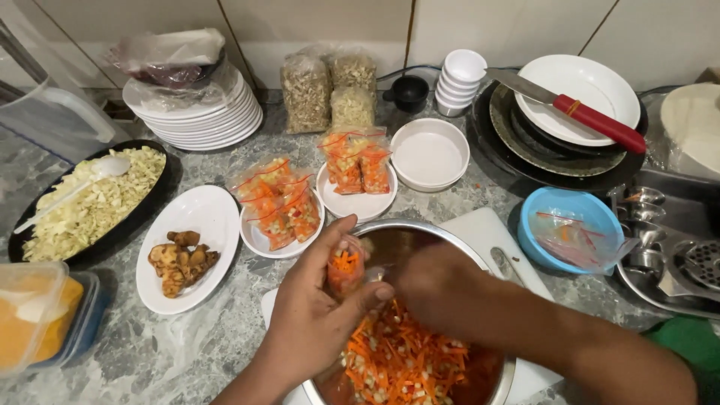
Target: The person uses a spoon to transfer a mixture of shredded carrots and other chopped vegetables from a large metal bowl into small plastic bags, then places the filled bags into a white container.
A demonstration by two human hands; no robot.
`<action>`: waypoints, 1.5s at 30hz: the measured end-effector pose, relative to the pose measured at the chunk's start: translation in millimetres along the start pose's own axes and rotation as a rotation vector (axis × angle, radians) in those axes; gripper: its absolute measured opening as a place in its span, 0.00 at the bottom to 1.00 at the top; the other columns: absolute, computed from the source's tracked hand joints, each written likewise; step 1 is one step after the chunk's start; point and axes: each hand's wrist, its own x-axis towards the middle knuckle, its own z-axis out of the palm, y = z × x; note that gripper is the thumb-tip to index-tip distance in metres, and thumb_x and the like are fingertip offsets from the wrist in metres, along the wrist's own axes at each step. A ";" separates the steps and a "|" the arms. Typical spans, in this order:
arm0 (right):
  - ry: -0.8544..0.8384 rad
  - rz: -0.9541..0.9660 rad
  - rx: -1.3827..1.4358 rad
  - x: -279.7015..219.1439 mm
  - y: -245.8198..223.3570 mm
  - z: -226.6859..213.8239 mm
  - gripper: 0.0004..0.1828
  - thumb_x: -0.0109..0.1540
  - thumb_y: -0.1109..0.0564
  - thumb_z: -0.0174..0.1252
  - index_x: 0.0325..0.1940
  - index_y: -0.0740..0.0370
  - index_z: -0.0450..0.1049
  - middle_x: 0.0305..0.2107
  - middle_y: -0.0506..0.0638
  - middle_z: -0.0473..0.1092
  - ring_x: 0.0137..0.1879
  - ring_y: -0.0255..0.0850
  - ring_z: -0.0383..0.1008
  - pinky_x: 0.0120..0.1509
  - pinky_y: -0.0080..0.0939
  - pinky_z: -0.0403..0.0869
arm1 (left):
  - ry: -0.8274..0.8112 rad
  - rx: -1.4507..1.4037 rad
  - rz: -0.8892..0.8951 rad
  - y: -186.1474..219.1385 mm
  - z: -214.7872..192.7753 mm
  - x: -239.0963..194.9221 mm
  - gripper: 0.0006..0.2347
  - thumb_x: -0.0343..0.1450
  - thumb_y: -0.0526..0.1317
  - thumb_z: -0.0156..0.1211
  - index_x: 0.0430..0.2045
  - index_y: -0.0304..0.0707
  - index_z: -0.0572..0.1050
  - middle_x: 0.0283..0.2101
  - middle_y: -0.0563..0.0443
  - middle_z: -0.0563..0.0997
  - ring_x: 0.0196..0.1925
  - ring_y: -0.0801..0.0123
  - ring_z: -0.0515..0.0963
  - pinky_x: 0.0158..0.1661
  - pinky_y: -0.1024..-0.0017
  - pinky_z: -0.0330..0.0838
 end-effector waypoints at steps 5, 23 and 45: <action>0.339 -0.096 0.001 -20.2 -5.0 -19.4 0.06 0.52 0.63 0.60 0.31 0.57 0.79 0.22 0.54 0.72 0.19 0.52 0.74 0.18 0.55 0.69 | -0.007 0.027 0.051 1.3 1.7 0.2 0.30 0.64 0.42 0.73 0.63 0.49 0.70 0.48 0.60 0.82 0.19 0.82 0.70 0.21 0.81 0.70; 0.638 -0.035 0.206 -41.7 -48.4 -103.1 0.11 0.66 0.48 0.53 0.50 0.49 0.74 0.33 0.46 0.76 0.37 0.46 0.76 0.44 0.50 0.66 | 0.121 0.208 0.324 -18.9 4.2 -0.7 0.23 0.63 0.46 0.71 0.53 0.43 0.77 0.53 0.50 0.85 0.55 0.63 0.84 0.57 0.68 0.73; 0.689 0.050 0.268 -50.9 -23.6 -93.1 0.03 0.60 0.54 0.62 0.36 0.47 0.81 0.33 0.38 0.81 0.38 0.39 0.79 0.47 0.45 0.69 | -0.167 0.097 -0.011 23.8 -2.5 0.2 0.50 0.57 0.52 0.78 0.72 0.39 0.51 0.62 0.50 0.75 0.61 0.65 0.81 0.64 0.65 0.70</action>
